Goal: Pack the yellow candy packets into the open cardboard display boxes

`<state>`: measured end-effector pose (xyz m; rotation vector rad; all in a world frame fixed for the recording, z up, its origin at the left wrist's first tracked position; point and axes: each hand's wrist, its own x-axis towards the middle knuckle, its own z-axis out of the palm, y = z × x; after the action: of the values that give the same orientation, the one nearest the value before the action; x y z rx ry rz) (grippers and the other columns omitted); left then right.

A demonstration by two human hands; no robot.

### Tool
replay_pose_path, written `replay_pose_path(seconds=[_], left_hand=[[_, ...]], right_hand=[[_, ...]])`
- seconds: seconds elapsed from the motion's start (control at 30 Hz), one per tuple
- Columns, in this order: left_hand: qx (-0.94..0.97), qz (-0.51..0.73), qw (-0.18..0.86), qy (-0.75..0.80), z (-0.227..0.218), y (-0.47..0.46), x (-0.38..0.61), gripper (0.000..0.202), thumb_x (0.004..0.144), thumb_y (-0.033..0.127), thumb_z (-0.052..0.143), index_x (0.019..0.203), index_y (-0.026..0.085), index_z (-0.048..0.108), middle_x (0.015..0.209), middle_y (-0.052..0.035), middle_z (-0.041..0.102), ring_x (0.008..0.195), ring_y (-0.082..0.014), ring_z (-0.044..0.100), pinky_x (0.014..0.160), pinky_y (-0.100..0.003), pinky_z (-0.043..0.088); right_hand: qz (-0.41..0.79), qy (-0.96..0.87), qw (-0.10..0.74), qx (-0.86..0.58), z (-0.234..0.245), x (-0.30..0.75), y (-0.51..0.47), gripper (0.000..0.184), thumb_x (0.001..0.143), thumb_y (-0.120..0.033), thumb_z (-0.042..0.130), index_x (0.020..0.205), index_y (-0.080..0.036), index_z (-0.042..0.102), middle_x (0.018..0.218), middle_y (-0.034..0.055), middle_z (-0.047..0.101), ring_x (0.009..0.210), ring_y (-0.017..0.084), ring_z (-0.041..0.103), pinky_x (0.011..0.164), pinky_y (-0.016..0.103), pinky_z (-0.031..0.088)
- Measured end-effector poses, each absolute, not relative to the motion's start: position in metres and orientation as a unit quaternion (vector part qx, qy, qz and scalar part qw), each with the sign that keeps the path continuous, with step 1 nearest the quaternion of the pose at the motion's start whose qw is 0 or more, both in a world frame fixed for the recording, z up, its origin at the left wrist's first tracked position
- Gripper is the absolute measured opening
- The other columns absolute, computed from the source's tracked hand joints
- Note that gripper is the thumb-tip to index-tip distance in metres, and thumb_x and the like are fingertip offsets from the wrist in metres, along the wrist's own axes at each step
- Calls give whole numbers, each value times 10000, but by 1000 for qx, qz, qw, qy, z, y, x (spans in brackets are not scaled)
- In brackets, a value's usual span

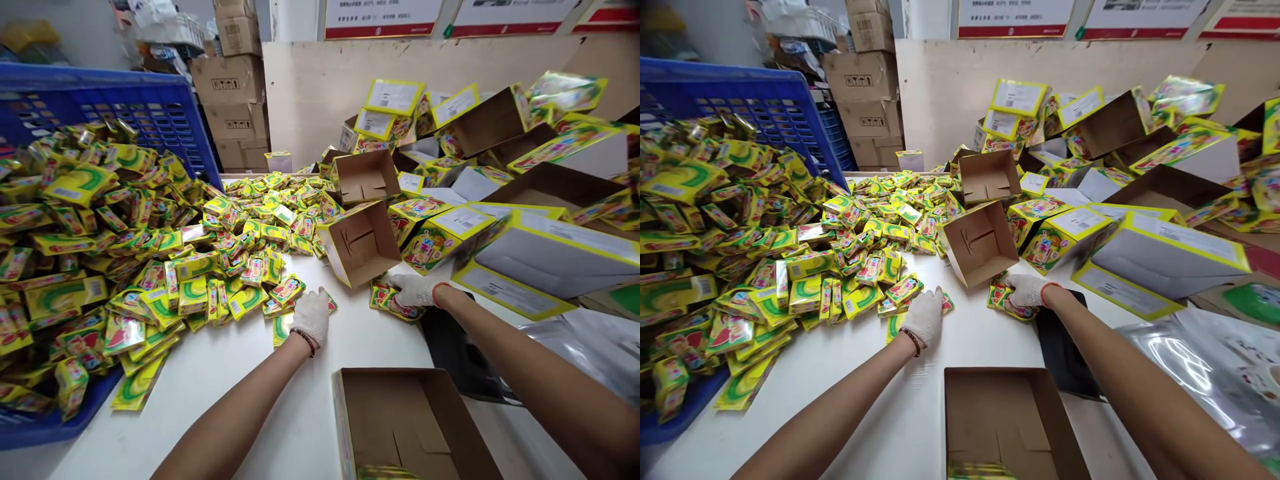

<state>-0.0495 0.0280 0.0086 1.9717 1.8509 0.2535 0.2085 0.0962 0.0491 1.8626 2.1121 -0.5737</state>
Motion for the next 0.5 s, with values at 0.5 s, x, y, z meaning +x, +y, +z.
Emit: replay_pose_path(seconds=[0.5], left_hand=[[592, 282, 332, 678, -6, 19, -20, 141, 956, 164, 446, 945, 187, 585, 837, -24, 696, 681, -126, 627, 616, -216, 464]], right_hand=[[-634, 576, -175, 486, 30, 164, 25, 595, 676, -536, 710, 1125, -158, 616, 947, 102, 729, 837, 246, 698, 773, 384, 562]])
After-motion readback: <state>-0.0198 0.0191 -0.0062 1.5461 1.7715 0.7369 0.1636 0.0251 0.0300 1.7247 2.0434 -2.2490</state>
